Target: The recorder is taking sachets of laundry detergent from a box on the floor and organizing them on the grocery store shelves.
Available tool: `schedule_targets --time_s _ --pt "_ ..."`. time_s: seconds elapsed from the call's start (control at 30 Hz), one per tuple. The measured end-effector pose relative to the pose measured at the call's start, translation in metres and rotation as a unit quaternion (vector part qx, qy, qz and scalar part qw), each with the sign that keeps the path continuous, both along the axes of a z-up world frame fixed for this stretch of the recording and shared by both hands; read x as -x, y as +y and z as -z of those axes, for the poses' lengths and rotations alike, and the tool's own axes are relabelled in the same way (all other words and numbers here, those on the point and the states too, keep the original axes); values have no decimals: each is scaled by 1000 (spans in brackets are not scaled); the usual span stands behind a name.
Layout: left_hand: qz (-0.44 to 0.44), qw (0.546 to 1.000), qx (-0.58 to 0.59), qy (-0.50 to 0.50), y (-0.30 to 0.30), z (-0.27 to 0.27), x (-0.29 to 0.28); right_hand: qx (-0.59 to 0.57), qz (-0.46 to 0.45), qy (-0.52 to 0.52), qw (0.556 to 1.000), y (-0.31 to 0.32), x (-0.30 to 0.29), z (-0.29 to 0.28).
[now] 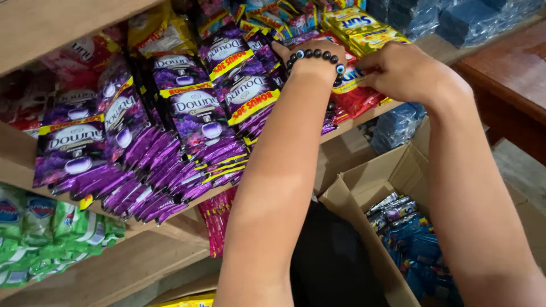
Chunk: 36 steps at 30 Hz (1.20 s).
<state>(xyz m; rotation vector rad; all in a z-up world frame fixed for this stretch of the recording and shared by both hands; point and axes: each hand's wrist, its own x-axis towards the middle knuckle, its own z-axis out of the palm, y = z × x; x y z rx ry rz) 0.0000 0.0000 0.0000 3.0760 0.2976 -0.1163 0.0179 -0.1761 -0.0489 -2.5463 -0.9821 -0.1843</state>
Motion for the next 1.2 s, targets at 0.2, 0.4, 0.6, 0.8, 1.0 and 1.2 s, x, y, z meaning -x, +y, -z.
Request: schedule_targets --time_s 0.2,0.4,0.6,0.8,1.0,1.2 --pt "-11 998 -48 28 1 7 -25 -20 2 4 1000 1 -10 3" --pt "-11 997 -64 44 10 6 -25 -76 0 -28 997 31 -22 18" --pt "-13 997 -73 -1 15 25 -37 -141 26 -129 981 41 -6 28" --pt "204 886 -69 -410 7 46 3 -240 -39 -283 928 13 60 4" --pt "202 897 225 -321 51 48 302 -305 -5 18 952 51 224 27" --pt "-231 854 437 -162 162 168 518 -151 -337 264 891 184 337 111"
